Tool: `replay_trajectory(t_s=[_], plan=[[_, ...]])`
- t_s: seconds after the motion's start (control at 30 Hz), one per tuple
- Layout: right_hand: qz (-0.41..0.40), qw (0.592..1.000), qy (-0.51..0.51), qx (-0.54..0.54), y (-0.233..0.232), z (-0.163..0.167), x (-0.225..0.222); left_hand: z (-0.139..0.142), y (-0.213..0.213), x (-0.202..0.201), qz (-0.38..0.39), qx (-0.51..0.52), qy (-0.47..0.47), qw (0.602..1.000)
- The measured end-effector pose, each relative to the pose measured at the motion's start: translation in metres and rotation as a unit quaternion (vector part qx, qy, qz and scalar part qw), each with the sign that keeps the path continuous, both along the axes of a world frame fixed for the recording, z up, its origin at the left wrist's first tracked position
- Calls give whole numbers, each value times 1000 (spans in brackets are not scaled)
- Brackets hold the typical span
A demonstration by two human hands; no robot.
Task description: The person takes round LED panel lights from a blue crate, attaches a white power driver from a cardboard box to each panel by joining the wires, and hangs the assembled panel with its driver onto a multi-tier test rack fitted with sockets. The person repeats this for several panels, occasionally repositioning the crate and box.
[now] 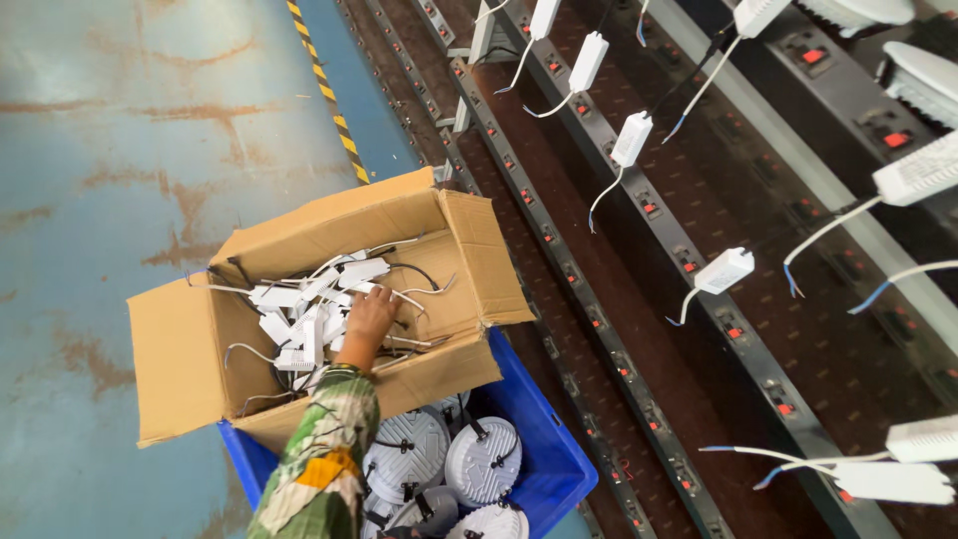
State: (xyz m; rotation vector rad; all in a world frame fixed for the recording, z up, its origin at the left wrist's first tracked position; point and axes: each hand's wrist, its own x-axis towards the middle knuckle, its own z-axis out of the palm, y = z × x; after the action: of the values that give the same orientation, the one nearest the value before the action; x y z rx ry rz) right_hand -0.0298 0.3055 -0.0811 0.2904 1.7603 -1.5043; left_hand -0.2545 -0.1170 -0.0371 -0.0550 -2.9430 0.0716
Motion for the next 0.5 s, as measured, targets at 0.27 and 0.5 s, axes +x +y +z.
replay_trajectory(t_s=[0.27, 0.5], plan=[[11, 972, 230, -54, -5, 11, 3, 67, -64, 65, -32, 459, 131, 878], [-19, 939, 337, -66, -32, 123, -31, 163, 11, 165, -6, 629, 121, 768]])
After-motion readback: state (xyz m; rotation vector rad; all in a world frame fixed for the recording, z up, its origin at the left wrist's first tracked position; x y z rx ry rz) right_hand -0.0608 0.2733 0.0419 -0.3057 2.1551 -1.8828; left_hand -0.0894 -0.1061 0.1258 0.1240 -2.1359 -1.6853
